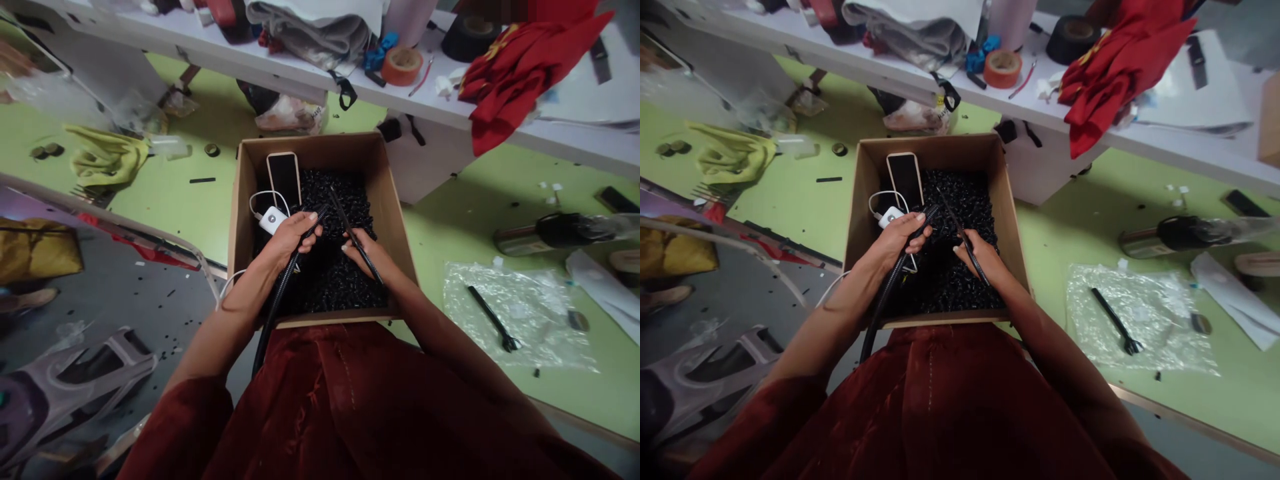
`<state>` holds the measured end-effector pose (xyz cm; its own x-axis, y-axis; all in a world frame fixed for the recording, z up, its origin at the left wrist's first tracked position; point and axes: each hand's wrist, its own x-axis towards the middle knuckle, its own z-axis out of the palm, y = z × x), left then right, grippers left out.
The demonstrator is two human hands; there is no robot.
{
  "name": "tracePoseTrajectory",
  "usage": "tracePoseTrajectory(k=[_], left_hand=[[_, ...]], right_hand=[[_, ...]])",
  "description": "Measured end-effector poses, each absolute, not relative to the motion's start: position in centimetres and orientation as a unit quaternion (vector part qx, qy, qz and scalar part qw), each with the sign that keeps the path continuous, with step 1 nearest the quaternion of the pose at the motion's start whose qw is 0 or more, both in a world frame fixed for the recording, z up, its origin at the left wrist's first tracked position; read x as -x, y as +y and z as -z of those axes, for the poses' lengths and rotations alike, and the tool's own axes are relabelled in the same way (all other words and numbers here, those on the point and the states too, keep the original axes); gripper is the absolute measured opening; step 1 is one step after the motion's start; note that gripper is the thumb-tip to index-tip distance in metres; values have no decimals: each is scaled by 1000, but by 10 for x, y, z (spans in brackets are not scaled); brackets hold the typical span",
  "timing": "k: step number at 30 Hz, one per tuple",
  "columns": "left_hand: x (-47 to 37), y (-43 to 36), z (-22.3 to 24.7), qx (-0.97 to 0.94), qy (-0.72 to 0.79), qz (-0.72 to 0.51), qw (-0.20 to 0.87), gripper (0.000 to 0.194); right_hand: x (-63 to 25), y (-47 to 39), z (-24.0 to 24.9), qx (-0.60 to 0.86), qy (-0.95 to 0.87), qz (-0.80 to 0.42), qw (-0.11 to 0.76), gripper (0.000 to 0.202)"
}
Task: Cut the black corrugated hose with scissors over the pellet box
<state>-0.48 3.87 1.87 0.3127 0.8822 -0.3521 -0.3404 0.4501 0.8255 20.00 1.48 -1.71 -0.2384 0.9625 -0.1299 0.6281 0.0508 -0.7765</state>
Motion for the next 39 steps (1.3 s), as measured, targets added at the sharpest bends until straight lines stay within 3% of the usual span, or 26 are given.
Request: tracePoseTrajectory(k=[7, 17, 27, 39], left_hand=[[5, 38, -22, -344, 424, -426, 721, 23], [3, 41, -16, -301, 374, -372, 794, 28], [3, 43, -12, -258, 349, -333, 837, 21], [5, 44, -12, -241, 339, -326, 849, 15]], right_hand=[[-198, 13, 20, 541, -714, -395, 203, 39], [-199, 13, 17, 517, -731, -401, 197, 47], [-201, 15, 23, 494, -731, -429, 195, 53], [-199, 13, 4, 527, -733, -386, 190, 27]])
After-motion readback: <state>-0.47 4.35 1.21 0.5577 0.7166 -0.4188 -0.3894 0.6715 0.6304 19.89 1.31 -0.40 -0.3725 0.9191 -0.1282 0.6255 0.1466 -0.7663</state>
